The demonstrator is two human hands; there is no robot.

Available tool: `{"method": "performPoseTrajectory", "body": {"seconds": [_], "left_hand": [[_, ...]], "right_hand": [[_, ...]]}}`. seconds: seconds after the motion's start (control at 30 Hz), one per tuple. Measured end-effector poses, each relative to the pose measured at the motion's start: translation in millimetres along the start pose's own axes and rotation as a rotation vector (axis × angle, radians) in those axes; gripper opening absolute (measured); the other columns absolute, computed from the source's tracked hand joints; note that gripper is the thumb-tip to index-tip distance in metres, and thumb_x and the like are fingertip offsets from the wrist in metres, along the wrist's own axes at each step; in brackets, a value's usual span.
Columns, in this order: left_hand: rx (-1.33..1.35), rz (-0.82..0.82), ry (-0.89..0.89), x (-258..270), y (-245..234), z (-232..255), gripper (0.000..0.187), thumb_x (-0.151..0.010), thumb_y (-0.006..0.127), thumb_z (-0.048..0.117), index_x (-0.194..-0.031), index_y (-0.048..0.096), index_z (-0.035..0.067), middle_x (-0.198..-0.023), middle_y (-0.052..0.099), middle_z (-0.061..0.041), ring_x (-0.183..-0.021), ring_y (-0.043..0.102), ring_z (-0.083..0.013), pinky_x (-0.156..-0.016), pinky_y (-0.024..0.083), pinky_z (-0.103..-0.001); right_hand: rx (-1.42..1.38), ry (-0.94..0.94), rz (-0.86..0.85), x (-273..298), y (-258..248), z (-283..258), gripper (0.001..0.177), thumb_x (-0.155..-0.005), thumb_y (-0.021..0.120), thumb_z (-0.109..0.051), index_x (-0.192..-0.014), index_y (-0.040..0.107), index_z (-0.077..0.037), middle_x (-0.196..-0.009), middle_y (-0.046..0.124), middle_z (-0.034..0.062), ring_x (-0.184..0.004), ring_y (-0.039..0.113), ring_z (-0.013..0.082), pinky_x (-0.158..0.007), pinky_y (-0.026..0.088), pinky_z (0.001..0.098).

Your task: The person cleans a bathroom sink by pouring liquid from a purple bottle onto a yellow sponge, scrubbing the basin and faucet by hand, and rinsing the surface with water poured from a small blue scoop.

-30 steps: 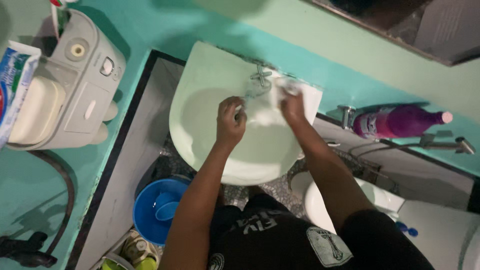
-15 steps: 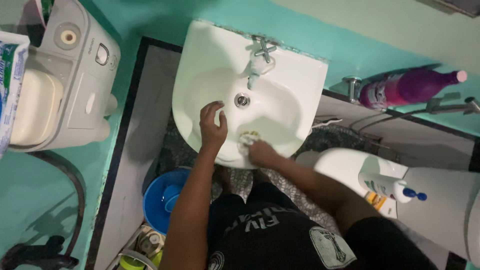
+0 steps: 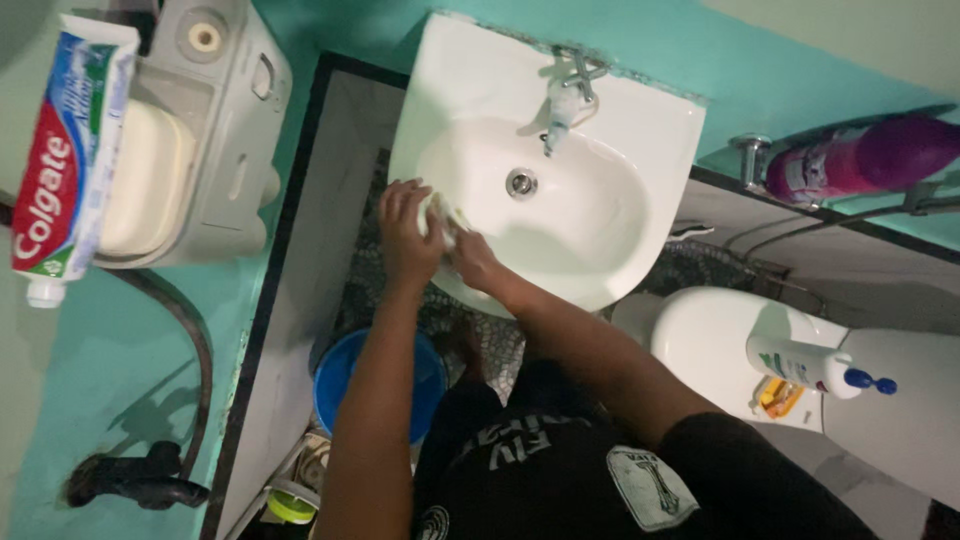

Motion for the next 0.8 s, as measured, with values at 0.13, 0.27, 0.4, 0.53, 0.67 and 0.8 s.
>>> {"method": "performPoseTrajectory", "body": {"seconds": [0.13, 0.27, 0.4, 0.53, 0.67, 0.8], "left_hand": [[-0.057, -0.126, -0.019, -6.1, 13.7, -9.9, 0.038, -0.101, 0.059, 0.017, -0.138, 0.057, 0.006, -0.152, 0.048, -0.017, -0.149, 0.033, -0.0417, -0.117, 0.033, -0.06], [-0.14, -0.129, 0.022, -19.6, 20.5, -18.4, 0.047, -0.11, 0.055, 0.025, -0.153, 0.047, 0.007, -0.163, 0.039, -0.017, -0.155, 0.028, -0.0392, -0.123, 0.03, -0.061], [-0.339, -0.289, -0.071, -16.1, 25.5, -14.7, 0.062, -0.106, 0.046, 0.047, -0.159, 0.037, 0.016, -0.167, 0.029, -0.009, -0.155, 0.019, -0.0351, -0.113, 0.024, -0.072], [0.023, -0.118, -0.102, -17.9, 26.1, -29.1, 0.06, -0.119, 0.026, 0.053, -0.169, 0.028, 0.019, -0.176, 0.023, -0.005, -0.165, 0.018, -0.0303, -0.128, 0.029, -0.071], [-0.285, -0.269, -0.04, -15.0, 27.5, -23.4, 0.073, -0.105, 0.031, 0.058, -0.165, 0.03, 0.015, -0.171, 0.027, -0.007, -0.158, 0.013, -0.034, -0.115, 0.018, -0.077], [-0.09, -0.196, -0.095, -13.3, 20.6, -23.7, 0.073, -0.108, 0.027, 0.062, -0.165, 0.027, 0.016, -0.173, 0.027, -0.005, -0.163, 0.015, -0.0302, -0.117, 0.021, -0.076]], "right_hand": [[0.663, 0.029, -0.633, 59.4, -73.9, 35.0, 0.02, -0.108, 0.056, -0.027, -0.102, 0.07, -0.013, -0.093, 0.074, 0.0095, -0.085, 0.068, 0.0242, -0.087, 0.053, 0.0428], [0.323, 0.62, -0.638, 96.4, -155.6, 51.1, 0.045, -0.092, 0.062, -0.032, -0.13, 0.065, -0.007, -0.114, 0.073, 0.0215, -0.103, 0.07, 0.0354, -0.094, 0.054, 0.0474], [0.047, 0.279, -0.359, 23.4, -60.7, 4.3, 0.055, -0.093, 0.058, -0.028, -0.143, 0.057, -0.004, -0.122, 0.061, 0.0325, -0.107, 0.059, 0.0487, -0.093, 0.043, 0.0575], [-0.218, 0.41, 0.007, -103.2, -37.1, -24.3, 0.037, -0.092, 0.062, -0.022, -0.123, 0.064, -0.002, -0.108, 0.068, 0.0249, -0.094, 0.064, 0.0386, -0.082, 0.049, 0.0491], [-0.483, 0.538, 0.261, -126.9, -76.0, 5.9, 0.022, -0.091, 0.065, -0.017, -0.103, 0.071, 0.001, -0.094, 0.074, 0.0173, -0.081, 0.07, 0.0286, -0.072, 0.055, 0.0407], [-0.865, 0.705, 0.397, -128.2, -59.3, 22.1, 0.017, -0.083, 0.071, -0.002, -0.099, 0.075, -0.001, -0.082, 0.068, 0.0076, -0.064, 0.058, 0.0152, -0.052, 0.045, 0.0337]]}}
Point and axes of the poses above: each hand's wrist, its own x-axis away from the middle knuckle, its own y-axis out of the palm, z = x × y, the point moved 1 cm from there along -x, towards the middle knuckle
